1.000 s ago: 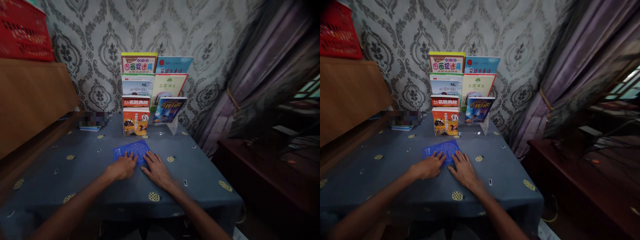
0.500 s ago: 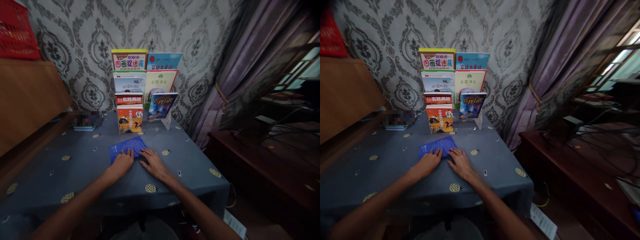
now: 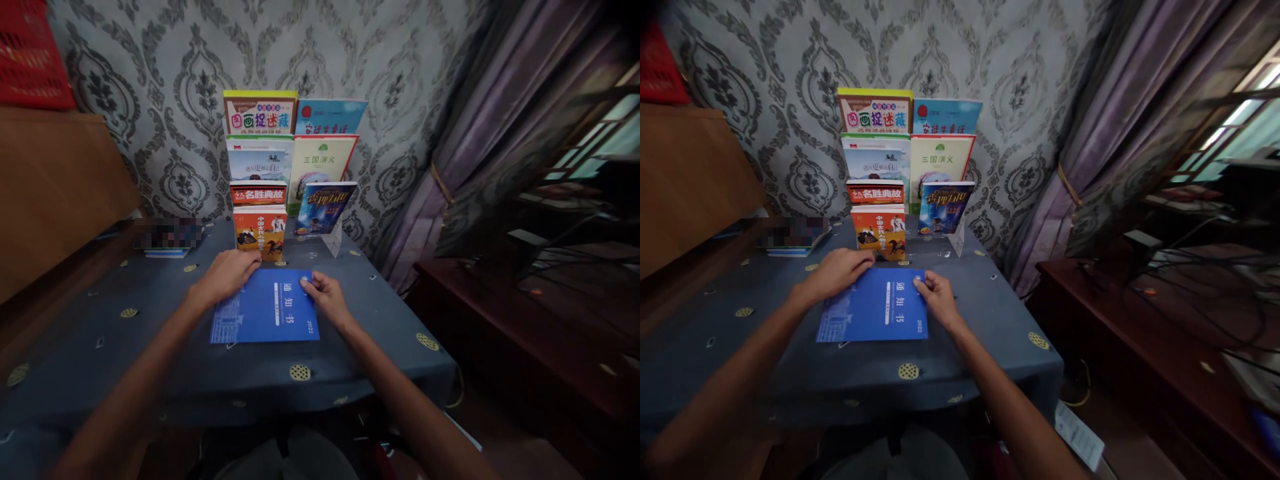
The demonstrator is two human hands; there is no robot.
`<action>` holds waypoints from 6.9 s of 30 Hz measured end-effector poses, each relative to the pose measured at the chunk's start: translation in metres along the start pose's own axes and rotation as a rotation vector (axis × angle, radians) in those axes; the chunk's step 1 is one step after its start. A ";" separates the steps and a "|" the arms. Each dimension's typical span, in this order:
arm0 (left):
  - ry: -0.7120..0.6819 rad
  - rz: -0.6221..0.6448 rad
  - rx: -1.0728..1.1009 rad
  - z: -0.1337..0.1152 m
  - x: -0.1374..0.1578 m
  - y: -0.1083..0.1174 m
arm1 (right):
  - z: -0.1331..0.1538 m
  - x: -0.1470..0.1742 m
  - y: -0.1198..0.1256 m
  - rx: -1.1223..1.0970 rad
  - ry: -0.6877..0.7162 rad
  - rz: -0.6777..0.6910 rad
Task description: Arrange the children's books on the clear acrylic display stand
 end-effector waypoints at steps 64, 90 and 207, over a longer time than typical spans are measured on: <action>0.007 -0.537 0.611 0.007 -0.021 -0.070 | -0.039 -0.034 0.061 -0.055 0.154 -0.178; 0.067 -0.523 0.681 0.011 -0.070 -0.126 | -0.030 -0.031 0.094 0.283 0.228 -0.362; 0.497 -0.447 -0.065 -0.046 -0.200 -0.018 | 0.000 -0.169 0.163 0.496 0.296 -0.502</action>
Point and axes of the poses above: each hand's wrist, its own x-axis away from the middle knuckle, its own y-axis out of the back of the hand, z = x × y, the point moved 8 cm from there along -x, towards the middle knuckle, and after that the axes turned 6 degrees about x, right-handed, at the moved point
